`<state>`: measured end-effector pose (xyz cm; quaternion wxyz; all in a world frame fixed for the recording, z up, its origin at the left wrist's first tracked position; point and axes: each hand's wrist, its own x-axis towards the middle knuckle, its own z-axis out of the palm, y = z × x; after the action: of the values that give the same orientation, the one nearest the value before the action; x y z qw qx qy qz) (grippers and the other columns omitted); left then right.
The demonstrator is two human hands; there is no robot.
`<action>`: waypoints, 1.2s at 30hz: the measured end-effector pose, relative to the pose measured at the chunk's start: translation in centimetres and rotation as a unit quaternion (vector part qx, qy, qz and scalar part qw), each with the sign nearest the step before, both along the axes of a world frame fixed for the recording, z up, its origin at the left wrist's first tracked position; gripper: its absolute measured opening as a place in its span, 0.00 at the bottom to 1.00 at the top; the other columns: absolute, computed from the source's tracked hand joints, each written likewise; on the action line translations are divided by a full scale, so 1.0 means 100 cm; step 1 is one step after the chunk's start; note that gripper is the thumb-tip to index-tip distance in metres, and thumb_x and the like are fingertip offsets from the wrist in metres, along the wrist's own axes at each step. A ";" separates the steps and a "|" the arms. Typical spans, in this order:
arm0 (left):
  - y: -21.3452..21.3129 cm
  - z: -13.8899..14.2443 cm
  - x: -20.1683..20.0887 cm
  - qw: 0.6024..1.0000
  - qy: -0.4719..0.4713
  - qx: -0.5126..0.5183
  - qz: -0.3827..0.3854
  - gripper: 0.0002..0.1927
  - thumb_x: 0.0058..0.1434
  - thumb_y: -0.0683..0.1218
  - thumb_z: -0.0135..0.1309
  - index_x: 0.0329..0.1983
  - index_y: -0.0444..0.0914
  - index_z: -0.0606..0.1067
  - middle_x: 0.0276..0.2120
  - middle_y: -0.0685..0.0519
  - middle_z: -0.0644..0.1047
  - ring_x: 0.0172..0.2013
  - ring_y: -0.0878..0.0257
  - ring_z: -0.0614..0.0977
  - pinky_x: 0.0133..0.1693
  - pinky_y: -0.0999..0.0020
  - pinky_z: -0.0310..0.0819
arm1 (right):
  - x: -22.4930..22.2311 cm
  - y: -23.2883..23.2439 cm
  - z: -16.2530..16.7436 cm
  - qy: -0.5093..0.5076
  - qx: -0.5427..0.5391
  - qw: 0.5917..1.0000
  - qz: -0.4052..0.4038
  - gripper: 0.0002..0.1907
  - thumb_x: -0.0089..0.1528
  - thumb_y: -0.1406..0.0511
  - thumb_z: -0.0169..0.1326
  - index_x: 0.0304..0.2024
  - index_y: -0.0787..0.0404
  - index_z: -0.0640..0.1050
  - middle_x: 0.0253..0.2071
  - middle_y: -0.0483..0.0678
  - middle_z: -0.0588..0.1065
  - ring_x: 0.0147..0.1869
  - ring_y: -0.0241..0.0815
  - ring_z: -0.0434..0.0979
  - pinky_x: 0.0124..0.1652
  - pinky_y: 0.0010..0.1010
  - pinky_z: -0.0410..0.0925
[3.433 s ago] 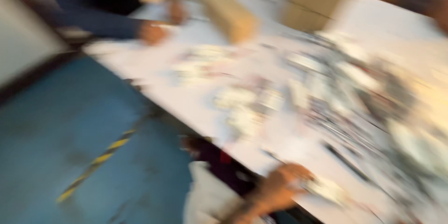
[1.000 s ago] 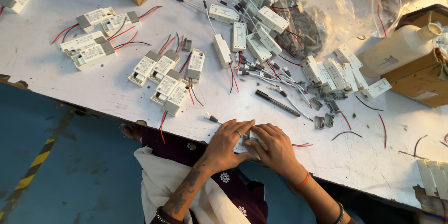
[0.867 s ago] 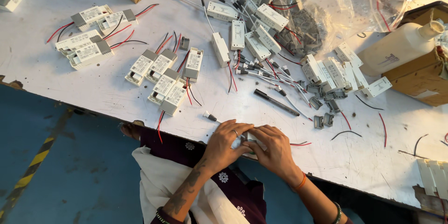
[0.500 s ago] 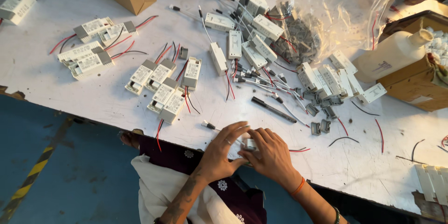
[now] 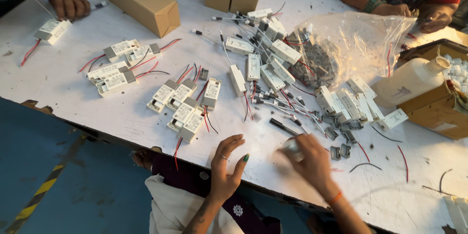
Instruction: The person assembles small white electronic modules by inserting gray plastic clips and attaching white connectors to red and black wires. The person handles the modules one at a time, places completed units on the table, and continues the process with additional components.
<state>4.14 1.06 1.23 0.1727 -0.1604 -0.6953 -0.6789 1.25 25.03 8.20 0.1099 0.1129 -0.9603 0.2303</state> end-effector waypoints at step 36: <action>-0.086 0.113 -0.182 0.866 0.108 -0.397 0.286 0.22 0.54 0.43 0.62 0.53 0.32 0.80 0.48 0.41 0.77 0.50 0.45 0.76 0.51 0.52 0.72 | 0.028 0.017 -0.069 0.232 0.081 0.964 -0.098 0.18 0.54 0.64 0.63 0.47 0.56 0.81 0.58 0.52 0.75 0.62 0.51 0.73 0.64 0.52 0.62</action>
<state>-14.04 -7.56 12.56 0.3552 -0.0815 -0.8984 -0.2452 4.05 26.70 1.28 0.3424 0.0768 -0.9302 0.1075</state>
